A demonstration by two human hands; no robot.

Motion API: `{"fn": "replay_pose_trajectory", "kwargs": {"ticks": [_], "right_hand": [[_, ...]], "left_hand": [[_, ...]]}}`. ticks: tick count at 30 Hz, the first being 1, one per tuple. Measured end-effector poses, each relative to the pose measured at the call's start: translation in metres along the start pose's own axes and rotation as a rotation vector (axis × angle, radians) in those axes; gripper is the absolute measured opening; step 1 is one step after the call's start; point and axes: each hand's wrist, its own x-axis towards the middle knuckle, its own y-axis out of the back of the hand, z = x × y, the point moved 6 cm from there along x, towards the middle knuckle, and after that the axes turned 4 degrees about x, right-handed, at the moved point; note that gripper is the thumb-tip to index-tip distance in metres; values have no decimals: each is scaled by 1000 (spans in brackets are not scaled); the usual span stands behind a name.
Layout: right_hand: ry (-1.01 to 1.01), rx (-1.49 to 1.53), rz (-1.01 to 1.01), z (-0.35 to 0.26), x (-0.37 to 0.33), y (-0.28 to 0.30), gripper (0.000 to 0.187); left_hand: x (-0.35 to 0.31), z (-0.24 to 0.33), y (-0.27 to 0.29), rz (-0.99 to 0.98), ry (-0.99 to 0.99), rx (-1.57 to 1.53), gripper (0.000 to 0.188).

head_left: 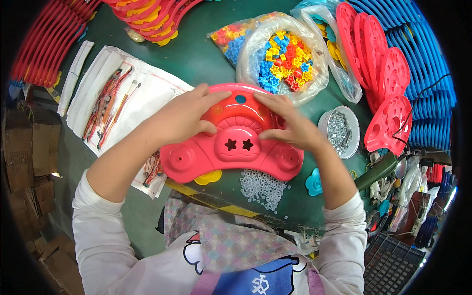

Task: The person assembles small plastic components into a red plastic base. They place colorful star-shaped pieces into recesses, insert a small motor, and use a green electric screwdriver to secure parts with screws. The person repeats this process for multiple units.

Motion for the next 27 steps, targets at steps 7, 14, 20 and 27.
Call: {"fn": "replay_pose_trajectory", "kwargs": {"ticks": [7, 14, 20, 27], "right_hand": [[-117, -225, -124, 9, -1, 4, 86], [-355, -120, 207, -2, -28, -13, 51], [-295, -120, 383, -6, -37, -22, 41], [-192, -411, 479, -16, -38, -41, 35]], "left_hand": [[22, 0, 0, -228, 10, 38, 96], [30, 22, 5, -43, -187, 352, 81], [51, 41, -45, 321, -614, 249, 53], [46, 51, -54, 267, -621, 282, 56]]}}
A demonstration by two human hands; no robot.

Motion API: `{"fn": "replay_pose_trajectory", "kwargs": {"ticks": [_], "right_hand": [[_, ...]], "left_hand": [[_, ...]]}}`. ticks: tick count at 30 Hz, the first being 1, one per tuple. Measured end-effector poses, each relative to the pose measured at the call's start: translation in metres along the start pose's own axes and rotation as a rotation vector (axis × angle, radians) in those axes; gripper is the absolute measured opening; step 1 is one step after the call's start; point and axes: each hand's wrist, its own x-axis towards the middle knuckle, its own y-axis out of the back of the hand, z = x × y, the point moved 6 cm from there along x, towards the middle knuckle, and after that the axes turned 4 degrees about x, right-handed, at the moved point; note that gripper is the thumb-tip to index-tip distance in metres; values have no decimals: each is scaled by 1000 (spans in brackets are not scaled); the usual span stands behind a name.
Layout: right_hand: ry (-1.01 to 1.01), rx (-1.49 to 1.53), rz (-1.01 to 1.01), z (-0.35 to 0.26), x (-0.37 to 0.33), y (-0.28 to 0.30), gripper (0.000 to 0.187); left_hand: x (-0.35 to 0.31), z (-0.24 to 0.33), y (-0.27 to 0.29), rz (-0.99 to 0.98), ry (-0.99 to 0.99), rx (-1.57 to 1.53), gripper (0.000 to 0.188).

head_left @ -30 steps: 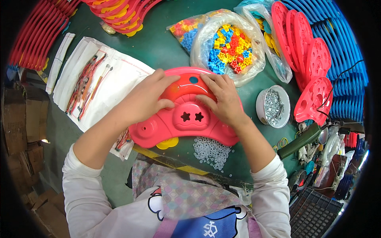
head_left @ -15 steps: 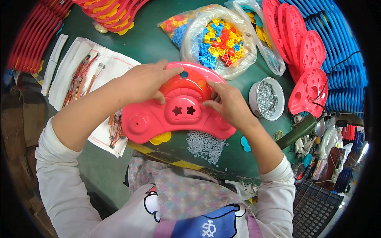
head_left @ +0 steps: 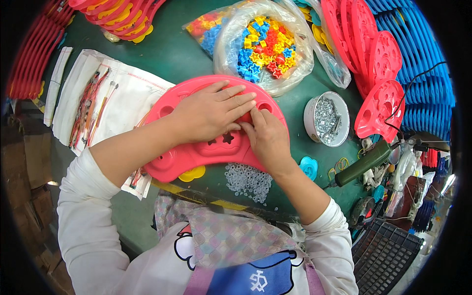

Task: The person assembles small plastic components into a red plastic base. They place colorful star-shaped pieces into recesses, insert a small motor, and use a green electric screwdriver to secure parts with screws. The person repeats this process for multiple units.

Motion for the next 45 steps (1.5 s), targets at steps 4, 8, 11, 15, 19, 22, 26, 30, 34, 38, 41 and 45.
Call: {"fn": "replay_pose_trajectory", "kwargs": {"ticks": [4, 8, 11, 15, 19, 22, 26, 30, 34, 38, 41, 45], "right_hand": [[-82, 115, -92, 8, -1, 2, 44], [12, 169, -93, -13, -18, 23, 70], [80, 26, -142, -33, -34, 20, 98], [169, -122, -186, -54, -32, 2, 115], [213, -243, -212, -58, -23, -8, 118], [256, -314, -228, -61, -19, -10, 118], [296, -438, -256, -66, -19, -9, 116], [390, -512, -208, -74, -19, 1, 107], [590, -301, 59, -78, 5, 54, 82], [541, -132, 302, -56, 44, 89, 52], [270, 60, 489, -28, 64, 123, 33], [91, 470, 728, -9, 54, 157, 31]], "left_hand": [[1, -10, 3, 7, 32, -172, 56], [-14, -11, 50, 264, 194, -176, 44], [-52, -16, 79, 278, 444, -46, 42], [-109, -47, 64, 91, 916, -270, 48], [-112, -72, 51, -65, 965, -480, 57], [-115, -97, 46, -60, 940, -631, 57], [-108, -109, 51, -216, 946, -636, 50], [-100, -105, 62, -237, 914, -719, 54], [-85, -101, 91, 153, 855, -1281, 57], [-59, -90, 93, 402, 675, -1394, 61], [-26, -60, 103, 626, 489, -1219, 53], [-9, -23, 93, 758, 584, -1270, 58]]}}
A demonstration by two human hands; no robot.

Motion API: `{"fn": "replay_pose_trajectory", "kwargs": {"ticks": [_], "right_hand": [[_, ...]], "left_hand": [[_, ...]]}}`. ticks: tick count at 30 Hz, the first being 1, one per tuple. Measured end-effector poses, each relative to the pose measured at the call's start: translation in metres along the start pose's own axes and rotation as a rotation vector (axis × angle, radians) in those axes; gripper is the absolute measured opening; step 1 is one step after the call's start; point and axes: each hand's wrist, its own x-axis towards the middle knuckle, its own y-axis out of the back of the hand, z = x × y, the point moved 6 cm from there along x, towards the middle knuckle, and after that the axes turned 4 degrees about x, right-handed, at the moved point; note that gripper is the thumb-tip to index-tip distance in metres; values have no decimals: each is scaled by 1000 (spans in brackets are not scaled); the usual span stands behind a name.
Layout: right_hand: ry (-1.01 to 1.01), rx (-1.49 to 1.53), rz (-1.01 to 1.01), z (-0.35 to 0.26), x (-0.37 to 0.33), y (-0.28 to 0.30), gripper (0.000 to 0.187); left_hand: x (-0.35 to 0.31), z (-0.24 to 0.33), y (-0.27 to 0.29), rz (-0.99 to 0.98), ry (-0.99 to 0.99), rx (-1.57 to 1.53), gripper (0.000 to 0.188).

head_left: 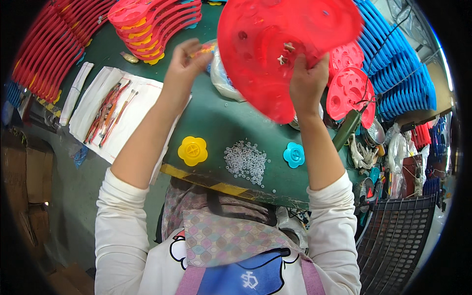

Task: The person assembles small plastic components into a red plastic base. They place colorful star-shaped pieces into recesses, insert a small motor, and use a green electric screwdriver to secure parts with screws. The person repeats this process for multiple units.

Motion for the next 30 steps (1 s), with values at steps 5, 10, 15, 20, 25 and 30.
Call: {"fn": "replay_pose_trajectory", "kwargs": {"ticks": [5, 10, 15, 20, 25, 30], "right_hand": [[-582, 700, 88, -18, -66, -1, 50], [-822, 930, 61, -16, -113, 61, 74], [-1019, 610, -318, -6, -113, 119, 61], [-1046, 510, -389, -1, -135, 137, 43], [-866, 831, -98, 12, -108, 160, 40], [-668, 135, -292, 34, -141, 171, 33]], "left_hand": [[-46, -8, -22, -269, 284, -451, 52], [-77, -11, 10, -292, 440, -313, 48], [-102, 14, 25, -409, 622, -19, 51], [-113, 16, 24, -354, 555, -482, 65], [-125, 20, 15, -155, 413, -167, 58], [-134, -12, 14, 2, 413, -265, 46]]}}
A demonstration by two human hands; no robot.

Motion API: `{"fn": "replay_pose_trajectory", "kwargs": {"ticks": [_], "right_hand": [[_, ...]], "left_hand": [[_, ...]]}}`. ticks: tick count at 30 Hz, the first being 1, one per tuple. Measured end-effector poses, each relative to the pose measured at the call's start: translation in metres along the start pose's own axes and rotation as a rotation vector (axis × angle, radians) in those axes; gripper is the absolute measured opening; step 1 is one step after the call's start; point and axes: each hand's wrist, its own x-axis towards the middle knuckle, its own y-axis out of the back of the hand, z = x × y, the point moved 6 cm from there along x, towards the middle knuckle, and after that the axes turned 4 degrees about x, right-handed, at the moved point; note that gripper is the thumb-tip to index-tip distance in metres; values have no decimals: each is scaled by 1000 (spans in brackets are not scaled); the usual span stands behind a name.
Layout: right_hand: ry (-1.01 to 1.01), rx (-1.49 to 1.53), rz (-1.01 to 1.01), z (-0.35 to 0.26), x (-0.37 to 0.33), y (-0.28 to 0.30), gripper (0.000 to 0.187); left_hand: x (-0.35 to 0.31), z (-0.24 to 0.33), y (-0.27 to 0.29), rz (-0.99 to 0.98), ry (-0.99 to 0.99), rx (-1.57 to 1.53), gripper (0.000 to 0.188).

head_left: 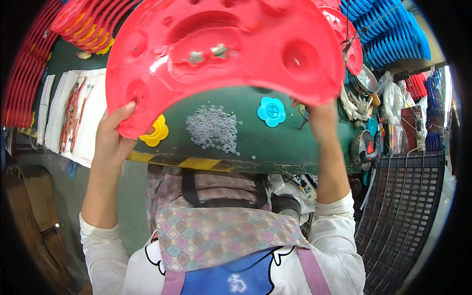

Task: The person assembles small plastic components into a red plastic base. They place colorful star-shaped pieces into recesses, insert a small motor, and use a green electric screwdriver to secure parts with screws. The person repeats this process for multiple units.

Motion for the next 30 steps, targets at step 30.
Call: {"fn": "replay_pose_trajectory", "kwargs": {"ticks": [30], "right_hand": [[-256, -134, 34, 64, -16, -33, 45]], "left_hand": [[11, -45, 35, 193, -89, 1395, 37]]}}
